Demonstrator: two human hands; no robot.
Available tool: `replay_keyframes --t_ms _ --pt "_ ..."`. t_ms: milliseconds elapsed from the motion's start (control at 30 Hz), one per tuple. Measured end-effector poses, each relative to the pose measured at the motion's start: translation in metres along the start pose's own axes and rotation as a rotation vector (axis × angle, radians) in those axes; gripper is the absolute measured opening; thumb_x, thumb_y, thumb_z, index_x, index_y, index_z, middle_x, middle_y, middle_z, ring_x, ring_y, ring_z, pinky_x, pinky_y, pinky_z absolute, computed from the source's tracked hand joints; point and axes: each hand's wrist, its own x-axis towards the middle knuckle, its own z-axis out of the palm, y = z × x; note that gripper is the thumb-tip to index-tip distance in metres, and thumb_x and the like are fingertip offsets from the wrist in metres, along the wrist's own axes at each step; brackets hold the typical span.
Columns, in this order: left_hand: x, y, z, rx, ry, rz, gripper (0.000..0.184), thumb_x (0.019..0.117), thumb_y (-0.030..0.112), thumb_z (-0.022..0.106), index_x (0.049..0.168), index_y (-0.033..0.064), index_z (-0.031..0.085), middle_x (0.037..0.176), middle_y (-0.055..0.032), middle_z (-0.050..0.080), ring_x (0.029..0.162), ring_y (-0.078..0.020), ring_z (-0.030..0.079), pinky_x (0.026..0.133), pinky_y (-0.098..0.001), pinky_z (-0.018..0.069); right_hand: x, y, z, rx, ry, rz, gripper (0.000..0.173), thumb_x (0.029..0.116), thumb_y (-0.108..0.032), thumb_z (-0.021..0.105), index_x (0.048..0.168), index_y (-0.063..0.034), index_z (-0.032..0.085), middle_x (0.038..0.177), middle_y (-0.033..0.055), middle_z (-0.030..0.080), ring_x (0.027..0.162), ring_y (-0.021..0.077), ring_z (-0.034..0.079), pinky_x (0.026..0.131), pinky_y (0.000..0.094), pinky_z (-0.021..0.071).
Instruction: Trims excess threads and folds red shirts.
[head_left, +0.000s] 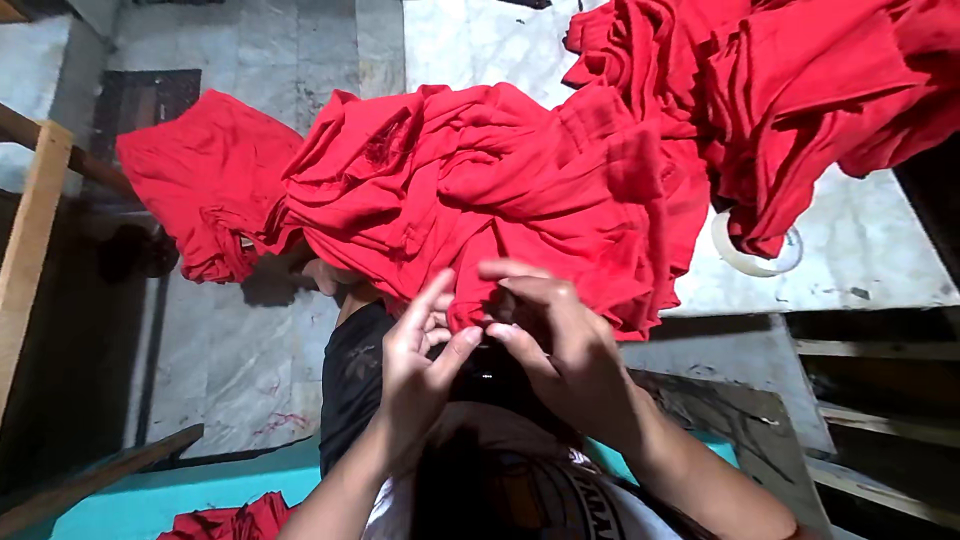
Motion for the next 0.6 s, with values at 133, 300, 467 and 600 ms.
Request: replay_keyframes --t_ms 133,300,467,600 --pt "-0.011 0.001 -0.013 0.155 -0.055 0.185 0.019 0.1023 0.016 0.061 0.098 -0.0008 0.069 0.085 -0.0015 0.063 0.076 0.0035 0.060 0.069 -0.0118 0.0527 -0.012 0.009 -0.012 0.055 -0.012 -0.054 0.025 0.1080 -0.025 0.051 0.117 -0.0014 0.054 0.095 0.0067 0.064 0.088 -0.0003 0.061 0.082 0.0110 0.0500" --pt "-0.014 -0.001 -0.019 0.049 -0.117 0.181 0.018 0.1041 0.018 0.058 0.097 0.0057 0.070 0.102 -0.0014 0.068 0.090 0.0004 0.065 0.079 -0.0157 0.0551 -0.025 0.017 -0.027 -0.118 -0.029 -0.105 0.023 0.1064 -0.022 0.055 0.118 -0.0015 0.054 0.100 0.0122 0.065 0.095 0.0086 0.063 0.090 0.0147 0.0484" --pt "-0.012 0.001 -0.009 -0.271 -0.230 -0.033 0.023 0.1063 0.020 0.052 0.094 0.0099 0.069 0.130 -0.0024 0.068 0.111 -0.0100 0.070 0.091 -0.0310 0.0607 -0.028 0.016 -0.026 -0.183 -0.107 -0.102 0.022 0.1072 -0.023 0.052 0.114 -0.0036 0.061 0.104 0.0150 0.067 0.091 0.0176 0.065 0.083 0.0236 0.0527" --pt "-0.012 0.001 -0.005 -0.179 -0.186 0.072 0.022 0.1062 0.019 0.052 0.095 0.0090 0.069 0.123 0.0012 0.070 0.117 -0.0048 0.064 0.097 -0.0243 0.0541 -0.031 0.018 -0.023 -0.220 -0.109 -0.141 0.022 0.1086 -0.022 0.050 0.115 -0.0034 0.059 0.109 0.0178 0.068 0.089 0.0226 0.067 0.079 0.0285 0.0547"
